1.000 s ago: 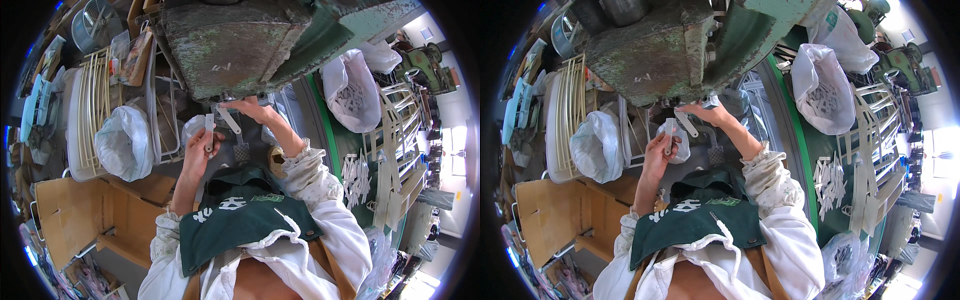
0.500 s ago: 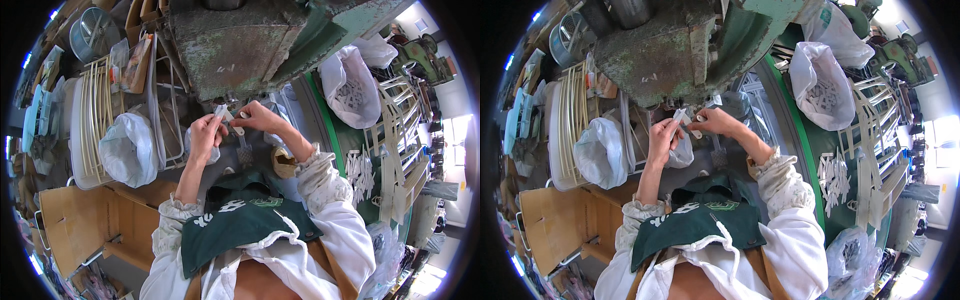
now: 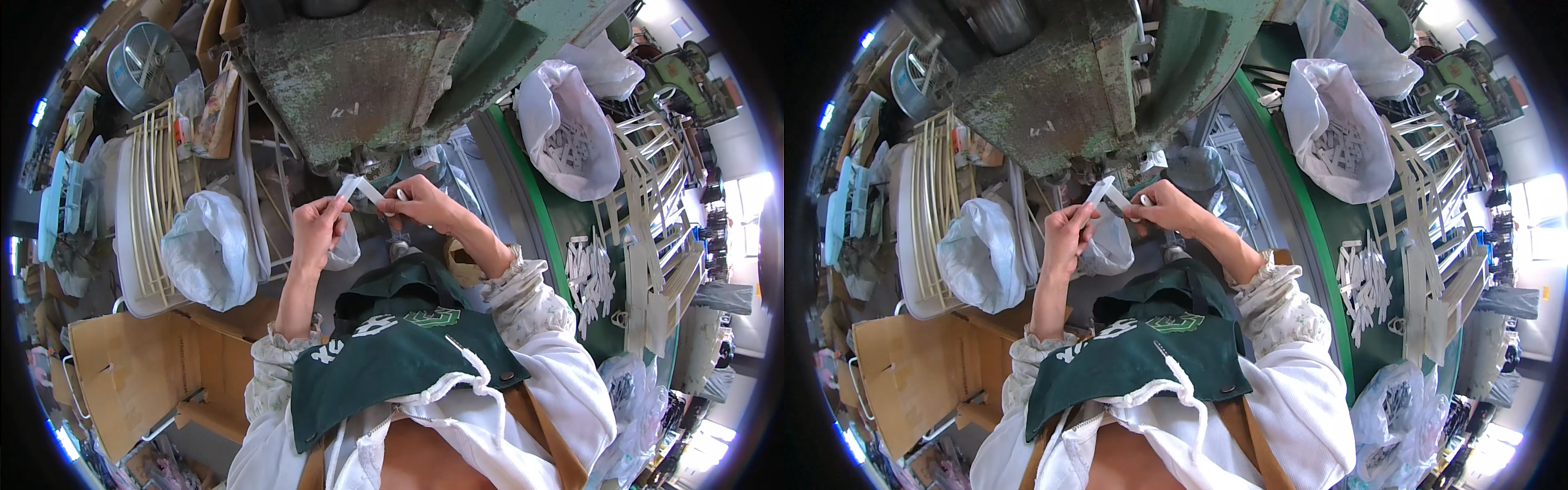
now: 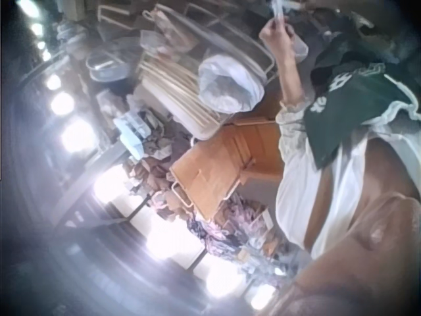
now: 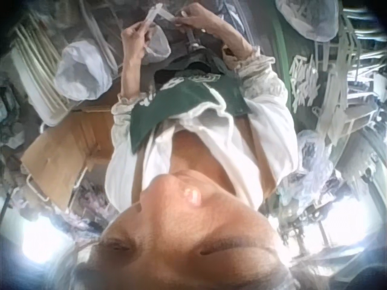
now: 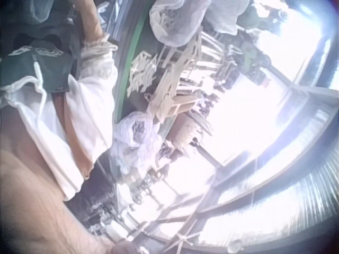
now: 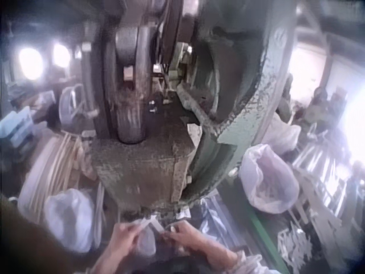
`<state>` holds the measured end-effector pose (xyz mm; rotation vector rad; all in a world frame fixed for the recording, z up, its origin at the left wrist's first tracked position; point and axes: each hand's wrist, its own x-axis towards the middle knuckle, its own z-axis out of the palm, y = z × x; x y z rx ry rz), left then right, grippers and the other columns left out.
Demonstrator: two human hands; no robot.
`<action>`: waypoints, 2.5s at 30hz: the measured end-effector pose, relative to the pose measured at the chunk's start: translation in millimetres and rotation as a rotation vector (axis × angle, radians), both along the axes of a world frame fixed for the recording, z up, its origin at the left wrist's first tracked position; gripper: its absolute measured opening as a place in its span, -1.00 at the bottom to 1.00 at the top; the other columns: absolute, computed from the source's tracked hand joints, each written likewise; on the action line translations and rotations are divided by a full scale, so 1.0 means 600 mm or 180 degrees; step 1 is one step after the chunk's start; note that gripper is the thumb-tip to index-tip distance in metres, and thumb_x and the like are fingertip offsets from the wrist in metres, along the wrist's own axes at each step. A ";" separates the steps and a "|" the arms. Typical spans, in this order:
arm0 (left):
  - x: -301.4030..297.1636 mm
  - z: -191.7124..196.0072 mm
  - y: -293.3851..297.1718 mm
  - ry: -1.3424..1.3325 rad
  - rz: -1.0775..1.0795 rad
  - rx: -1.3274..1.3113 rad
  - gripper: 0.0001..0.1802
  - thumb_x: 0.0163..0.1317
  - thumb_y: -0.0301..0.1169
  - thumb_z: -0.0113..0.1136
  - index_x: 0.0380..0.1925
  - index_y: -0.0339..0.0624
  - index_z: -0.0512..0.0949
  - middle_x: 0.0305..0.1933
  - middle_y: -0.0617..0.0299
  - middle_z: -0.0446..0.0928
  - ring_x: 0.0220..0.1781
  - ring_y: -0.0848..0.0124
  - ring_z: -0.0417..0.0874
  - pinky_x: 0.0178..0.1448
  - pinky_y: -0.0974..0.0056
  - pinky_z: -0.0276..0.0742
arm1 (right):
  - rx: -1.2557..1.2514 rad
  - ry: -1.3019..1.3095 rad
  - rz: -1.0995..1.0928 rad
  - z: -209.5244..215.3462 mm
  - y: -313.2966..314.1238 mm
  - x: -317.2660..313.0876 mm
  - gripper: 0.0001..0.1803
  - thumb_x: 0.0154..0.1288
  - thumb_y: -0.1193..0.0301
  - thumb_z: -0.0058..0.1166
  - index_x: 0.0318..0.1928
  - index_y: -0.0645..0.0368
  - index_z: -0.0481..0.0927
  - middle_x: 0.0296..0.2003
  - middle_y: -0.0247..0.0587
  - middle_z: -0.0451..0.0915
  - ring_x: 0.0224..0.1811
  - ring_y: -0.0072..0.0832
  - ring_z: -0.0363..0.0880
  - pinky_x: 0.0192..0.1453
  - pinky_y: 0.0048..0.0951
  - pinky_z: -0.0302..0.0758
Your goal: The person repeatedly picks up small white plastic pieces from a bag and a nearby surface, then inserts them into a press machine to form or join them. The person handles the parts one at a time, places them into the machine, and removes the processed pieces, continuing the cycle throughout the clip.
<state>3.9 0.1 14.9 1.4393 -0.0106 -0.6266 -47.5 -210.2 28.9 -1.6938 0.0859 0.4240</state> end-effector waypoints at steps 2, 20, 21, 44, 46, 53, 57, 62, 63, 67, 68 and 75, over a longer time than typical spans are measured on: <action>0.006 0.001 -0.001 -0.0033 -0.0011 -0.0006 -0.71 0.29 -0.33 0.12 -0.46 -0.38 0.57 -0.75 0.32 0.35 -0.82 0.67 0.18 -0.75 0.52 -0.01 | 0.0017 0.0023 0.0004 -0.002 -0.002 0.006 -0.74 0.29 0.31 0.11 -0.38 0.28 0.64 -0.66 -0.42 0.53 -0.69 -0.81 0.22 -0.64 -0.65 0.04; -0.037 -0.004 0.029 0.0384 -0.0626 -0.0271 -0.51 0.38 -0.09 -0.07 0.00 -0.32 0.50 -0.26 -0.04 0.64 -0.69 0.59 0.43 -0.69 0.58 0.08 | -0.1243 -0.0440 -0.3571 0.059 -0.318 -0.114 -0.72 0.34 0.26 0.01 -0.28 0.25 0.58 -0.55 -0.46 0.44 -0.63 -0.80 0.20 -0.59 -0.68 0.11; -0.044 0.002 0.008 0.0371 -0.0855 -0.0498 -0.59 0.37 -0.18 -0.01 -0.03 -0.31 0.52 -0.26 0.01 0.64 -0.67 0.62 0.41 -0.67 0.57 0.09 | -0.0294 -0.1016 -0.3698 0.025 -0.376 -0.120 -0.69 0.36 0.22 -0.01 -0.20 0.24 0.54 -0.49 -0.42 0.46 -0.64 -0.75 0.21 -0.58 -0.65 0.16; -0.085 0.010 -0.090 0.0367 0.1056 -0.1228 -0.76 0.28 -0.34 0.13 -0.44 -0.33 0.53 -0.62 0.17 0.50 -0.82 0.55 0.35 -0.74 0.51 0.12 | -0.2609 -0.2776 -0.0240 -0.350 -0.068 0.199 -0.63 0.15 0.46 -0.10 -0.01 0.27 0.46 -0.04 0.14 0.50 0.03 -0.02 0.47 0.15 -0.11 0.36; -0.088 0.012 -0.097 0.0363 0.1252 -0.1307 -0.76 0.28 -0.34 0.14 -0.44 -0.32 0.53 -0.62 0.18 0.50 -0.82 0.55 0.35 -0.74 0.51 0.13 | -0.2503 -0.2942 -0.0255 -0.367 -0.066 0.204 -0.73 0.22 0.44 -0.14 -0.09 0.23 0.46 -0.09 0.10 0.50 -0.01 -0.04 0.45 0.11 -0.13 0.35; -0.077 0.027 -0.127 0.0541 0.1033 -0.1415 -0.76 0.28 -0.35 0.13 -0.46 -0.33 0.53 -0.64 0.21 0.48 -0.82 0.57 0.30 -0.75 0.50 0.09 | -0.3588 -0.2173 0.0222 -0.499 -0.181 0.217 -0.59 0.16 0.49 -0.14 0.06 0.27 0.44 0.06 0.15 0.44 0.12 -0.01 0.42 0.22 -0.11 0.32; -0.085 -0.006 -0.085 0.0133 0.1578 -0.1176 -0.76 0.28 -0.35 0.15 -0.45 -0.33 0.54 -0.66 0.24 0.46 -0.82 0.61 0.28 -0.73 0.52 0.08 | -0.3033 -0.1401 0.0664 -0.351 -0.026 0.205 -0.40 0.05 0.58 -0.10 0.21 0.26 0.35 0.22 0.11 0.31 0.33 -0.01 0.18 0.39 -0.04 0.07; -0.083 0.000 -0.095 0.0441 0.1323 -0.1362 -0.77 0.28 -0.36 0.15 -0.44 -0.33 0.54 -0.68 0.29 0.41 -0.79 0.64 0.25 -0.73 0.54 0.05 | -0.2918 -0.1524 0.0274 -0.313 -0.058 0.201 -0.47 0.05 0.57 -0.09 0.13 0.24 0.41 0.19 0.13 0.34 0.29 0.04 0.22 0.34 0.00 0.13; -0.082 0.003 -0.092 0.0444 0.1326 -0.1352 -0.78 0.28 -0.36 0.14 -0.44 -0.33 0.54 -0.68 0.31 0.40 -0.77 0.65 0.25 -0.73 0.54 0.04 | -0.2792 -0.1608 0.0175 -0.303 -0.059 0.199 -0.52 0.09 0.56 -0.08 0.11 0.24 0.43 0.16 0.10 0.38 0.25 0.00 0.27 0.31 -0.03 0.17; -0.060 0.011 -0.057 0.0374 0.0874 -0.0985 -0.80 0.26 -0.38 0.16 -0.41 -0.33 0.55 -0.67 0.38 0.35 -0.72 0.69 0.24 -0.70 0.55 -0.01 | -0.1219 -0.1478 -0.0543 -0.210 -0.050 0.168 -0.68 0.22 0.48 0.01 0.01 0.23 0.50 -0.01 -0.07 0.51 0.03 -0.26 0.45 0.12 -0.20 0.36; -0.055 0.000 -0.036 0.0077 0.0762 -0.0814 -0.80 0.25 -0.39 0.18 -0.38 -0.36 0.56 -0.65 0.38 0.39 -0.69 0.70 0.28 -0.65 0.54 0.06 | -0.0939 -0.1121 -0.0463 -0.161 -0.034 0.155 -0.72 0.23 0.44 0.04 -0.04 0.23 0.52 -0.12 -0.14 0.53 -0.08 -0.37 0.45 0.01 -0.29 0.38; -0.056 0.025 -0.024 -0.1472 0.0077 0.0556 -0.90 0.12 -0.48 0.25 -0.45 -0.30 0.65 -0.63 0.39 0.49 -0.56 0.67 0.41 -0.49 0.49 0.25 | 0.0141 -0.0555 0.0539 0.017 -0.032 0.041 -0.78 0.35 0.45 0.00 -0.06 0.23 0.61 -0.42 -0.36 0.51 -0.46 -0.67 0.40 -0.35 -0.58 0.37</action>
